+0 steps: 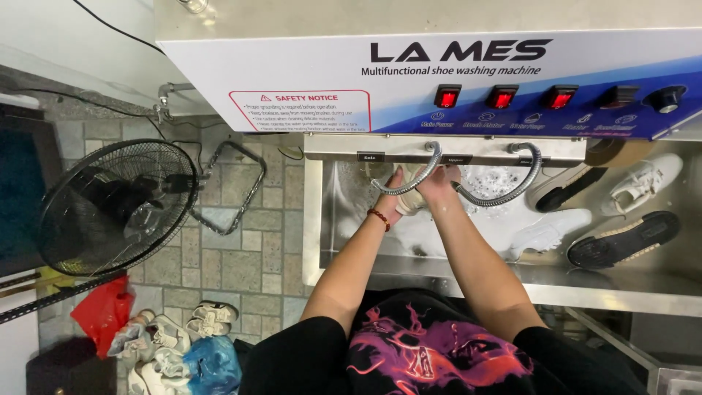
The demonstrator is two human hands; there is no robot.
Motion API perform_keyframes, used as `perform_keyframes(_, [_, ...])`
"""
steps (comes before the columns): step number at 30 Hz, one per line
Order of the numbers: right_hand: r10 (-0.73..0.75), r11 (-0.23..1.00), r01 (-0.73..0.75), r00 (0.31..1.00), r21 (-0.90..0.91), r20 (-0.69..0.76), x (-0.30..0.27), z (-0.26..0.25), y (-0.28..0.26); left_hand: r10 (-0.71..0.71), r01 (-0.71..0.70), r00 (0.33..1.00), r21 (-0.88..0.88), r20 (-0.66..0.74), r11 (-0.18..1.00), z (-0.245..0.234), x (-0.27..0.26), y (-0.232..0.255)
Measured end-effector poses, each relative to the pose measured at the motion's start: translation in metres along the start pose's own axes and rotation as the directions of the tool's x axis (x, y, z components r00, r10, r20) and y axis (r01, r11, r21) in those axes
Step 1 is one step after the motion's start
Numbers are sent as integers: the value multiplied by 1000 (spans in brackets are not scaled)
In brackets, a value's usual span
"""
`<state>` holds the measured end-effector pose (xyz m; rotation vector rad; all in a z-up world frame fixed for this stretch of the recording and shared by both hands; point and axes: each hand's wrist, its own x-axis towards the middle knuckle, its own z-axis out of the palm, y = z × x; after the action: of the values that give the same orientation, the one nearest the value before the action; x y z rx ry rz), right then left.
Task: Wash a white sneaker using a professional shoe washing machine and water brush.
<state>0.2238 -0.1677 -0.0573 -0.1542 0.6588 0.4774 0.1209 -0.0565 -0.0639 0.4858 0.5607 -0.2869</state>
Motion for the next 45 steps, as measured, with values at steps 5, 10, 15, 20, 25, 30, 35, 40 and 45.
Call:
perform_keyframes(5, [126,991,-128,991,50,37,127,-196,-35,71,-66,994,58,-87,996,6,4,9])
perform_keyframes(10, [4,996,15,979,90,-203,-37,82,21,128,-121,989,90,-77,989,0,10,13])
perform_keyframes(15, [-28,991,38,997,130,-74,-49,55,9,42,-2,979,193,-200,981,7,-7,7])
perform_keyframes(20, [103,983,-155,911,101,399,-58,6,0,114,-93,985,150,-133,984,-24,-3,-29])
perform_keyframes(25, [61,994,-66,996,84,68,-83,30,7,186,-150,973,233,-139,961,-18,-17,-30])
perform_keyframes(30, [135,991,-134,980,-15,147,-59,22,0,197,-162,962,185,-188,969,-7,-13,-16])
perform_keyframes(35, [46,998,-46,999,31,1,-53,63,8,278,-207,935,295,-221,933,-6,5,-6])
perform_keyframes(40, [-38,993,42,998,106,-40,-27,49,2,290,-165,920,409,-265,898,3,3,5])
perform_keyframes(45, [5,991,1,999,130,-46,-41,65,4,294,-187,929,402,-225,896,3,1,8])
